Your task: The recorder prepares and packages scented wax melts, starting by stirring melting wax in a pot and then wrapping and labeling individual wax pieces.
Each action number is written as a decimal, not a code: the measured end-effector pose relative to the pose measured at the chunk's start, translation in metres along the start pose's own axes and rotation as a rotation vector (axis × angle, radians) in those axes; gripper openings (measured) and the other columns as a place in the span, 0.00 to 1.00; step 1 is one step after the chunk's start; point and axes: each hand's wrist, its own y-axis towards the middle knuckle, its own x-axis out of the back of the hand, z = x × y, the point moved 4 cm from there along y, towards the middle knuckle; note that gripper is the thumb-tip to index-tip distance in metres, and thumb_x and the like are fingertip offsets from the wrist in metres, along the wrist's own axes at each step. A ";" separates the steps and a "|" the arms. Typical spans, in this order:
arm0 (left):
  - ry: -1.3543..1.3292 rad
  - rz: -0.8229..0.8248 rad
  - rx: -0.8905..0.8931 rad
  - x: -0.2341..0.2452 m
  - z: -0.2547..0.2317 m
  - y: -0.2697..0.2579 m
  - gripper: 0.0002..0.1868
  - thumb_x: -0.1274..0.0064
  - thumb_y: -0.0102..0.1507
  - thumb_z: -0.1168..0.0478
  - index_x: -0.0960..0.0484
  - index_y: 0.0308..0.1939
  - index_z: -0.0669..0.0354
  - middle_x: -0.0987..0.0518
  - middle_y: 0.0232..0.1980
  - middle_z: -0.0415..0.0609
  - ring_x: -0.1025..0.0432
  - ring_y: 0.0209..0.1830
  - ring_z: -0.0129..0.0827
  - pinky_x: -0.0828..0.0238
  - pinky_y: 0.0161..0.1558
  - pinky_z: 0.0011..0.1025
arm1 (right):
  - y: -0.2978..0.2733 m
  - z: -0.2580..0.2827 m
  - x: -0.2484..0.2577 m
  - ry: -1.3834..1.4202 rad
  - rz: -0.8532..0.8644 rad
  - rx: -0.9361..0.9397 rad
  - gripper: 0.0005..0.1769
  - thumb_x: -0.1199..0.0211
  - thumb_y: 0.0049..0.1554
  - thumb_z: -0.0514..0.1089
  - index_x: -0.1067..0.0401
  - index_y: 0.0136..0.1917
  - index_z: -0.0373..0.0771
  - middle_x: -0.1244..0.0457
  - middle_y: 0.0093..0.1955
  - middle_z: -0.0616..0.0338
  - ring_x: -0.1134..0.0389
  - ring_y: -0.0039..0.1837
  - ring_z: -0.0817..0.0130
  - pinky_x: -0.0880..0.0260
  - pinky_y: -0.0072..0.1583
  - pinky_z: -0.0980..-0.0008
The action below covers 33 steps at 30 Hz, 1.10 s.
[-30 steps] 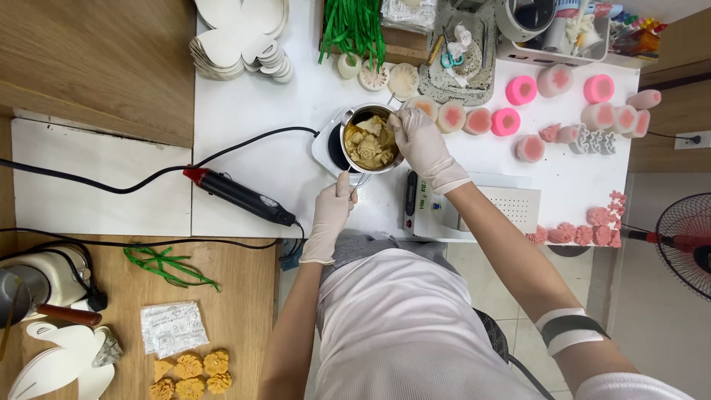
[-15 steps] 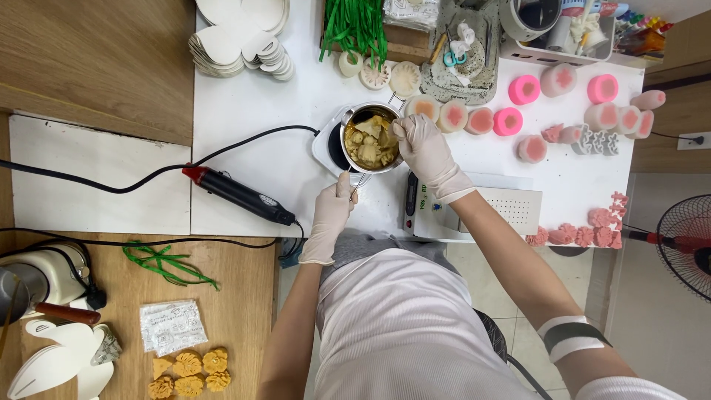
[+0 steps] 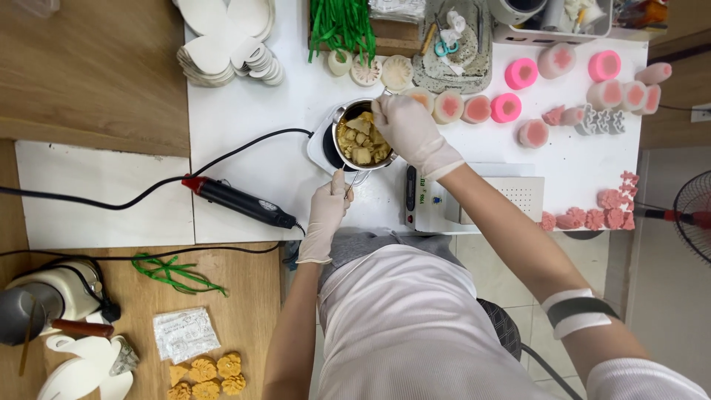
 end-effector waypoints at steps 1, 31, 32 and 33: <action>0.009 0.007 -0.002 0.000 -0.001 0.000 0.35 0.63 0.69 0.33 0.24 0.23 0.58 0.35 0.18 0.37 0.45 0.16 0.22 0.49 0.21 0.25 | 0.005 -0.001 0.000 -0.002 -0.008 -0.008 0.13 0.40 0.65 0.40 0.29 0.39 0.31 0.35 0.36 0.40 0.32 0.41 0.43 0.30 0.46 0.50; -0.004 0.048 0.060 0.013 -0.021 -0.003 0.33 0.64 0.71 0.34 0.29 0.24 0.55 0.44 0.16 0.32 0.54 0.13 0.19 0.64 0.16 0.25 | 0.079 0.008 -0.046 -0.031 0.180 -0.125 0.12 0.35 0.50 0.44 0.22 0.36 0.31 0.32 0.38 0.37 0.29 0.42 0.41 0.28 0.45 0.49; 0.001 0.041 0.057 0.013 -0.022 -0.004 0.33 0.64 0.71 0.34 0.29 0.24 0.55 0.44 0.16 0.33 0.54 0.13 0.19 0.63 0.16 0.25 | 0.080 0.007 -0.049 -0.016 0.196 -0.134 0.12 0.35 0.50 0.44 0.22 0.36 0.31 0.32 0.38 0.37 0.29 0.42 0.41 0.28 0.46 0.50; 0.006 0.035 0.053 0.013 -0.023 -0.005 0.33 0.64 0.71 0.34 0.29 0.24 0.55 0.44 0.16 0.33 0.54 0.13 0.19 0.63 0.16 0.25 | 0.082 0.006 -0.051 -0.001 0.213 -0.143 0.12 0.36 0.50 0.44 0.23 0.37 0.31 0.32 0.38 0.37 0.29 0.43 0.41 0.28 0.47 0.50</action>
